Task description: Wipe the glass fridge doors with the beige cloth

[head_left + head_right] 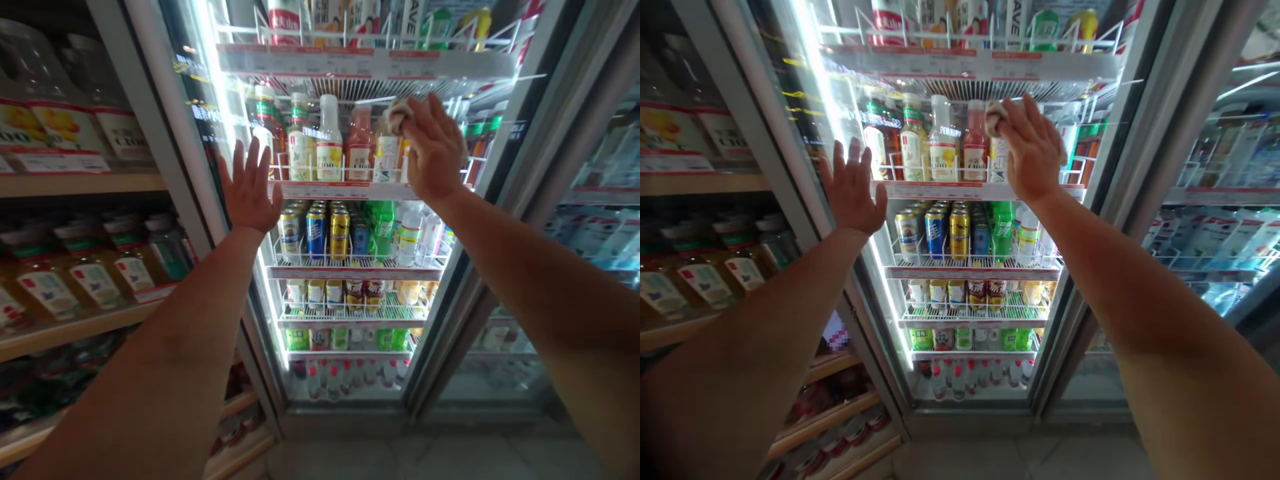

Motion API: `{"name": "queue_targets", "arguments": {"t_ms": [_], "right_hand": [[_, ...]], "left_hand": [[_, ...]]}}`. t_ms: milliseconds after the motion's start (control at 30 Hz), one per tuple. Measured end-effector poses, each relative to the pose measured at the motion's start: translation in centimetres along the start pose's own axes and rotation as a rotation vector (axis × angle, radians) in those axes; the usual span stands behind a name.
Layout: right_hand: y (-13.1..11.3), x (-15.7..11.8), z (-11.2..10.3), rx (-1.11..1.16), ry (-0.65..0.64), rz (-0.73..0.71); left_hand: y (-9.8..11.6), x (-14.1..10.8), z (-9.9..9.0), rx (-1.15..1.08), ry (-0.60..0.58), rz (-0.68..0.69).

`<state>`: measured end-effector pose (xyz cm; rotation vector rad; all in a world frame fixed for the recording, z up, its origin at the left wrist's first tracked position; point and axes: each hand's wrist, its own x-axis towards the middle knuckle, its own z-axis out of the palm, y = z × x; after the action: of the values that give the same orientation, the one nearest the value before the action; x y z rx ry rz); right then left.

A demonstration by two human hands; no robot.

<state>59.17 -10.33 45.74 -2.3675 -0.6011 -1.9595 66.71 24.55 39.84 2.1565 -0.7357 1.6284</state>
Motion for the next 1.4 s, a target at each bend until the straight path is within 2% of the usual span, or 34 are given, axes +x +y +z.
{"name": "queue_targets", "arguments": {"t_ms": [67, 167, 267, 400, 500, 633, 733, 867, 967, 1067, 1133, 1233, 1300, 1400], "right_hand": [[0.4, -0.6, -0.2, -0.03, 0.054, 0.054], [0.7, -2.0, -0.4, 0.012, -0.041, -0.009], [1.8, -1.4, -0.6, 0.033, -0.101, -0.082], [3.5, 1.0, -0.3, -0.026, 0.05, -0.005], [2.5, 0.1, 0.2, -0.056, 0.125, 0.045], [0.4, -1.9, -0.1, -0.03, -0.013, -0.044], [1.1, -0.8, -0.8, -0.004, -0.081, -0.076], [2.4, 0.9, -0.4, 0.017, 0.028, 0.007], [0.9, -0.2, 0.6, 0.021, 0.019, -0.007], [-1.3, -1.1, 1.2, 0.014, -0.126, -0.19], [-2.1, -0.4, 1.3, 0.012, -0.172, -0.25], [-2.7, 1.2, 1.8, 0.021, -0.116, -0.149], [-3.4, 1.1, 2.5, 0.032, -0.072, -0.08], [-5.5, -0.6, 3.5, 0.055, -0.18, -0.186]], "left_hand": [[0.0, 0.0, 0.0, -0.025, -0.004, -0.002], [0.0, 0.1, -0.2, -0.074, -0.016, -0.026], [0.0, 0.1, -0.1, -0.046, -0.022, -0.028], [-0.1, 0.2, 0.2, 0.014, -0.019, -0.04], [-0.1, 0.4, 0.4, 0.062, -0.029, -0.036], [0.0, 0.6, 0.2, 0.045, -0.038, -0.045], [0.1, 0.6, 0.1, -0.002, -0.037, -0.062], [0.3, 0.3, -0.2, -0.063, -0.017, -0.044], [0.3, 0.0, -0.4, -0.117, -0.01, -0.023], [0.3, -0.1, -0.5, -0.111, -0.006, -0.019], [0.3, 0.0, -0.5, -0.104, -0.004, -0.018], [0.3, 0.0, -0.5, -0.117, -0.006, -0.023], [0.3, 0.0, -0.4, -0.118, -0.007, -0.021], [0.2, -0.1, -0.4, -0.083, -0.001, -0.005]]}}
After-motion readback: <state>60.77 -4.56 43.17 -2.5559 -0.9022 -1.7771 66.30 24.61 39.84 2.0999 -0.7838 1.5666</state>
